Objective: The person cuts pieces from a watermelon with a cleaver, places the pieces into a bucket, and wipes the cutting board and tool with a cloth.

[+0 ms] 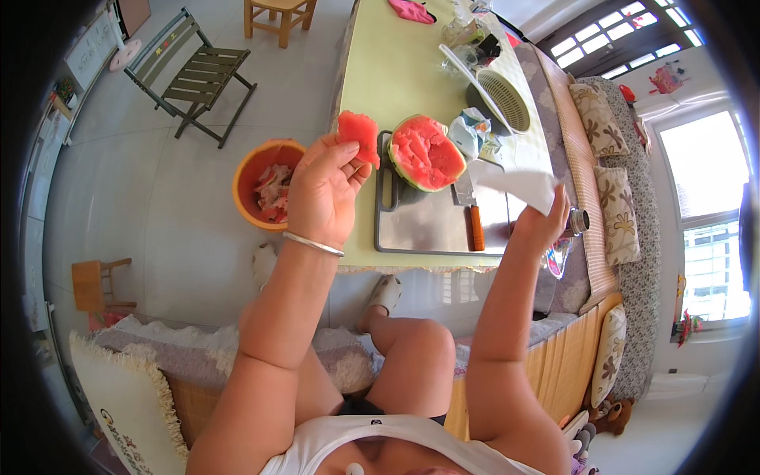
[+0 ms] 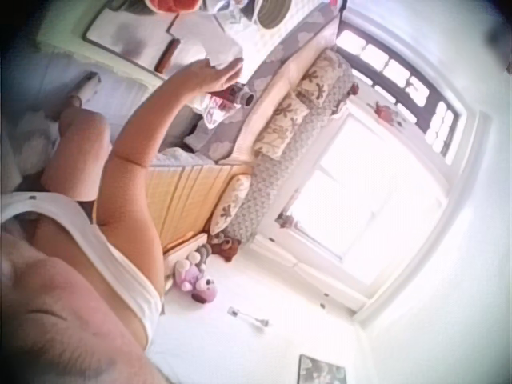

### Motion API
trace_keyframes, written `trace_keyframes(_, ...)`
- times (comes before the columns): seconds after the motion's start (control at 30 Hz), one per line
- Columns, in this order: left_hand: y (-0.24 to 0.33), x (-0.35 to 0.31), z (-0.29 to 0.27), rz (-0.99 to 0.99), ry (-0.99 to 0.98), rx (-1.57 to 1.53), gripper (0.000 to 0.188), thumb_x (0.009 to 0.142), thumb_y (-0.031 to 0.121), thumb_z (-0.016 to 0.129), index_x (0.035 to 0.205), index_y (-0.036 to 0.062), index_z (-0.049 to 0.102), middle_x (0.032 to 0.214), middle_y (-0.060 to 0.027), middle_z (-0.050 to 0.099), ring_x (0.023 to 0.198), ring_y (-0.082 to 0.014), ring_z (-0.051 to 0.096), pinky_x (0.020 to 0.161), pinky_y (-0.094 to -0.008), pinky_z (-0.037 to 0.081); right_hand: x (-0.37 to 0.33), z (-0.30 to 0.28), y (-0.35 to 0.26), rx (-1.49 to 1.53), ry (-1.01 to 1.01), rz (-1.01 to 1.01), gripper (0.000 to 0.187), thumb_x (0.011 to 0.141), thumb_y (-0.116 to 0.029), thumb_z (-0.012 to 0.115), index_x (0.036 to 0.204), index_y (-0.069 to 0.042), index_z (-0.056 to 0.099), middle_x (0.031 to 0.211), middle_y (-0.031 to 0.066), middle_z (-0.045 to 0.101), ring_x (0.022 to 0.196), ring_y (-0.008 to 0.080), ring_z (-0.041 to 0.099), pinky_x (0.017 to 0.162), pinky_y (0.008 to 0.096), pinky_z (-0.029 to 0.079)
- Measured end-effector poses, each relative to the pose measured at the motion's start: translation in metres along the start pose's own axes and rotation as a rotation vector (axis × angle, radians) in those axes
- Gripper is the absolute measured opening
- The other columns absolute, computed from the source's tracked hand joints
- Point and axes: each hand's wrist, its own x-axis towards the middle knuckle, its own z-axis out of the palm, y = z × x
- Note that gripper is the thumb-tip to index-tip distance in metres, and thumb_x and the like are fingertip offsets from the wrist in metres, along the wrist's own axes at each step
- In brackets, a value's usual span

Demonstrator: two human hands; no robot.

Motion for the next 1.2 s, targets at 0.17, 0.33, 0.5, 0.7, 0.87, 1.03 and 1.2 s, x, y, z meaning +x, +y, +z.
trace_keyframes(0.17,0.0,0.002,-0.006,-0.007,-0.004,0.007,0.022,0.082,0.01,0.065,0.103,0.0044,0.061,0.1,-0.0051,0.066,0.09,-0.0141,0.059,0.088,-0.03,0.042,-0.078,-0.022,-0.057,0.81,0.085,0.843,0.027,0.088,-0.003,0.063,0.114,-0.003,0.057,0.101,0.0064,0.06,0.093,0.0174,0.059,0.082,0.0325,0.053)
trace_keyframes(0.33,-0.003,0.001,-0.002,-0.008,0.007,0.01,0.021,0.082,0.009,0.066,0.103,0.0049,0.061,0.101,-0.0054,0.067,0.092,-0.015,0.059,0.089,-0.0307,0.042,-0.134,0.008,-0.07,0.71,-0.11,0.78,0.011,0.09,-0.001,0.064,0.1,0.001,0.066,0.091,0.0024,0.065,0.082,0.0087,0.059,0.079,0.0223,0.049)
trace_keyframes(0.5,-0.006,0.0,-0.003,-0.035,-0.033,0.034,0.021,0.083,0.008,0.065,0.104,0.0052,0.061,0.103,-0.0055,0.066,0.093,-0.0159,0.059,0.089,-0.0313,0.043,-0.154,0.016,-0.084,0.522,-0.485,0.558,0.013,0.087,0.001,0.066,0.1,-0.001,0.069,0.089,0.0013,0.066,0.085,0.0074,0.057,0.072,0.0199,0.045)
trace_keyframes(0.7,-0.008,-0.004,0.0,-0.04,-0.058,0.043,0.02,0.084,0.008,0.063,0.104,0.004,0.061,0.104,-0.0062,0.065,0.096,-0.0172,0.059,0.09,-0.0327,0.043,-0.16,0.011,-0.083,0.393,-0.774,0.228,0.02,0.081,-0.008,0.071,0.101,-0.003,0.071,0.113,0.0116,0.068,0.108,0.0285,0.062,0.094,0.0371,0.046)
trace_keyframes(0.87,-0.014,-0.01,0.006,-0.04,-0.109,0.063,0.021,0.086,0.008,0.06,0.106,0.0028,0.059,0.108,-0.0077,0.064,0.099,-0.018,0.057,0.091,-0.0341,0.043,-0.163,0.012,-0.093,0.074,-0.797,0.011,0.038,0.074,-0.009,0.075,0.111,-0.008,0.07,0.119,0.0067,0.065,0.118,0.0298,0.054,0.101,0.0422,0.039)
trace_keyframes(1.03,-0.023,-0.016,0.013,-0.072,-0.125,0.137,0.023,0.086,0.009,0.06,0.108,0.0022,0.059,0.107,-0.0078,0.064,0.099,-0.0177,0.057,0.091,-0.0345,0.043,-0.16,0.022,-0.097,0.015,-0.778,0.042,0.042,0.073,-0.014,0.076,0.115,-0.01,0.068,0.11,0.0059,0.063,0.108,0.0288,0.054,0.094,0.0421,0.04)
trace_keyframes(1.2,-0.041,-0.016,0.011,-0.131,-0.141,0.162,0.021,0.086,0.009,0.061,0.106,0.0022,0.06,0.102,-0.0078,0.065,0.09,-0.0175,0.059,0.089,-0.0339,0.044,-0.159,0.025,-0.095,-0.01,-0.747,0.057,0.032,0.072,-0.015,0.075,0.103,-0.01,0.068,0.1,0.0043,0.061,0.1,0.0281,0.055,0.085,0.0414,0.04)
